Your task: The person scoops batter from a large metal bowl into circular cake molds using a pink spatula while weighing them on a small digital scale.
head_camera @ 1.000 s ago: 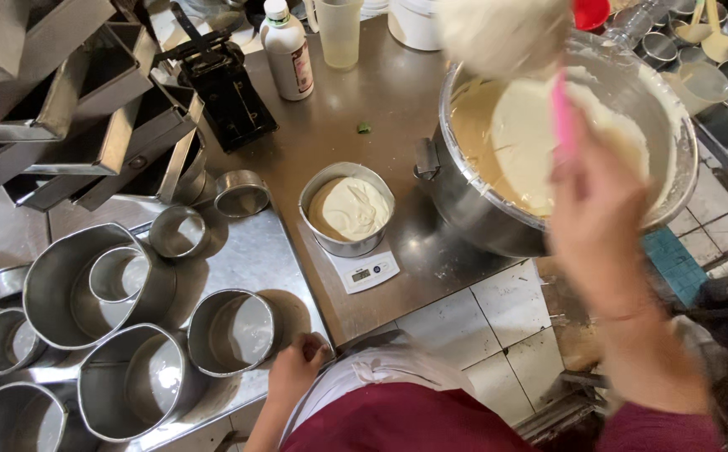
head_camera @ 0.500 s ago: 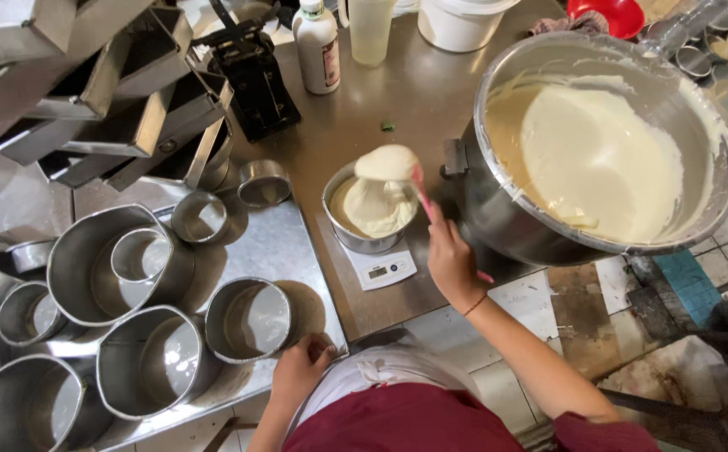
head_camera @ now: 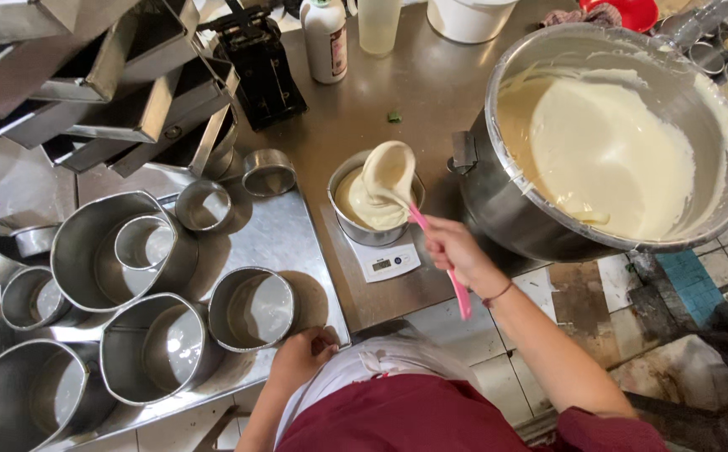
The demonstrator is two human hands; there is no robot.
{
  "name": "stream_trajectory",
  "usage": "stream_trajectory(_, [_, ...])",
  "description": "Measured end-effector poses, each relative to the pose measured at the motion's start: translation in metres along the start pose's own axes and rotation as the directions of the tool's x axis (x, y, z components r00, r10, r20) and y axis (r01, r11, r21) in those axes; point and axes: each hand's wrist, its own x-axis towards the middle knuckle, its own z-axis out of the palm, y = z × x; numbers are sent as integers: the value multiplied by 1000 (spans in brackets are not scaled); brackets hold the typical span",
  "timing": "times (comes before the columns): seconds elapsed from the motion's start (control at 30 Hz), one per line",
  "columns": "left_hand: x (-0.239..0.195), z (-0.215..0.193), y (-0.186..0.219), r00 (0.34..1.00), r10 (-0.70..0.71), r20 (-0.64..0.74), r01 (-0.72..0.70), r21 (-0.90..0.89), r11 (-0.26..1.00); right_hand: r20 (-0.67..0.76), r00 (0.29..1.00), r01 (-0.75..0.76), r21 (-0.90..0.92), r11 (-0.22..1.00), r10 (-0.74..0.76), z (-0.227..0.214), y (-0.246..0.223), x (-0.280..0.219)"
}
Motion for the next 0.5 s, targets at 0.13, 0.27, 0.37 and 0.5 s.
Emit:
stream_trajectory(0.13, [1,2,-3,1000,7,-9,-6,32,999,368,911,-341,415,843,187,-25,-12,11])
stream_trajectory(0.27, [7,6,-8,1000,24,6,-24,39,999,546,837,-331,527,783,-13,-21,-72,-30])
stream_trajectory(0.37, [6,3,-6,999,39,9,-40,38,999,596,786,-305,604,736,-164,-25,-120,-64])
stream_trajectory(0.5, [6,2,-3,999,47,15,-47,26,999,387,827,61,660,749,-408,-25,-170,-116])
